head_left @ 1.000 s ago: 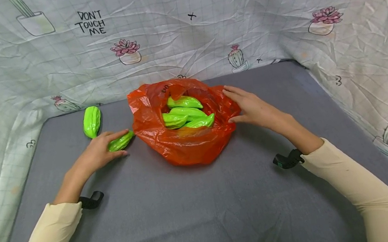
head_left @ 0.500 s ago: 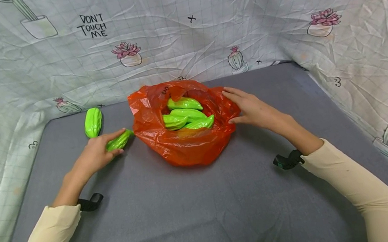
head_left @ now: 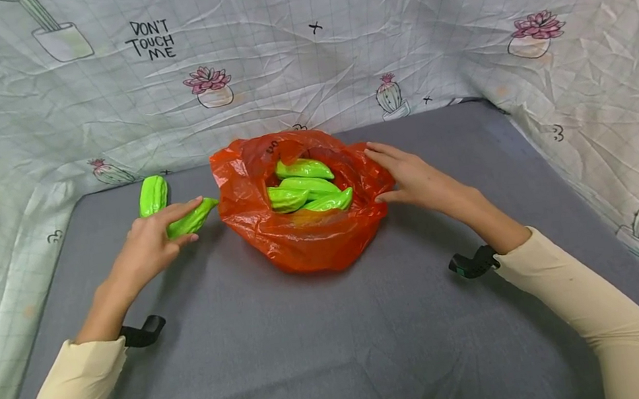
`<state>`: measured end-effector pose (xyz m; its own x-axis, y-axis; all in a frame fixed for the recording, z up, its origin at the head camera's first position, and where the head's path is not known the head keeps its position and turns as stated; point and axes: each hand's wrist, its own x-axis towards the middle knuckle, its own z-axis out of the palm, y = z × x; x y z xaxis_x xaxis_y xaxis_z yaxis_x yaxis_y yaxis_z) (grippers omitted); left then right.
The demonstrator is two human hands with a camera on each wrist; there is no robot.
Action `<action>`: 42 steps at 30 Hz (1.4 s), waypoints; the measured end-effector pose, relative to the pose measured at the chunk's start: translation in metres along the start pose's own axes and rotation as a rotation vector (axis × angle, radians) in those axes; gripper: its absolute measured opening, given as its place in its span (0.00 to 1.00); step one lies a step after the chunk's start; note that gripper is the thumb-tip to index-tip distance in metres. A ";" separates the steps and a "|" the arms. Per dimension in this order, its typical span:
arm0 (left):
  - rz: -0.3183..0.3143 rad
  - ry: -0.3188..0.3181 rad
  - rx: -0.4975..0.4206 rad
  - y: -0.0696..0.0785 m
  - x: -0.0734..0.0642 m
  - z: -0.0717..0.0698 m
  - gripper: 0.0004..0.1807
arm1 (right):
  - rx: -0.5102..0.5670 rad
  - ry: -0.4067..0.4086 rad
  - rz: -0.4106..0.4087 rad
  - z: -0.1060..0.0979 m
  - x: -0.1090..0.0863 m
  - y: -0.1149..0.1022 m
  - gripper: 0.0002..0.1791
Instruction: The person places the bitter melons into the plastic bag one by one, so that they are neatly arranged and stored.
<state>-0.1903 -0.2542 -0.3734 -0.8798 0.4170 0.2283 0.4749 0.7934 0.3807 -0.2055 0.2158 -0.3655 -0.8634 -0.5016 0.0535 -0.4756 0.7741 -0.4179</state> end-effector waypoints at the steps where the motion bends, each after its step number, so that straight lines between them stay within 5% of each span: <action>1: 0.003 0.014 0.000 0.001 0.000 -0.001 0.37 | -0.001 0.000 0.001 0.000 0.000 0.000 0.50; 14: 0.015 0.135 -0.016 0.014 -0.003 -0.009 0.36 | 0.002 0.013 0.002 -0.001 -0.001 -0.001 0.50; 23: 0.094 0.262 -0.034 0.035 -0.006 -0.022 0.38 | 0.002 0.020 -0.002 -0.001 0.000 -0.001 0.50; 34: 0.135 0.352 -0.038 0.054 -0.006 -0.033 0.40 | 0.015 0.014 -0.005 0.002 0.002 0.000 0.50; 42: 0.211 0.358 -0.032 0.078 -0.001 -0.040 0.39 | 0.007 0.020 -0.010 0.003 0.003 0.001 0.49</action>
<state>-0.1519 -0.2109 -0.3079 -0.7026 0.3836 0.5993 0.6490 0.6909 0.3185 -0.2075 0.2138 -0.3683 -0.8621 -0.5010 0.0761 -0.4829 0.7665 -0.4234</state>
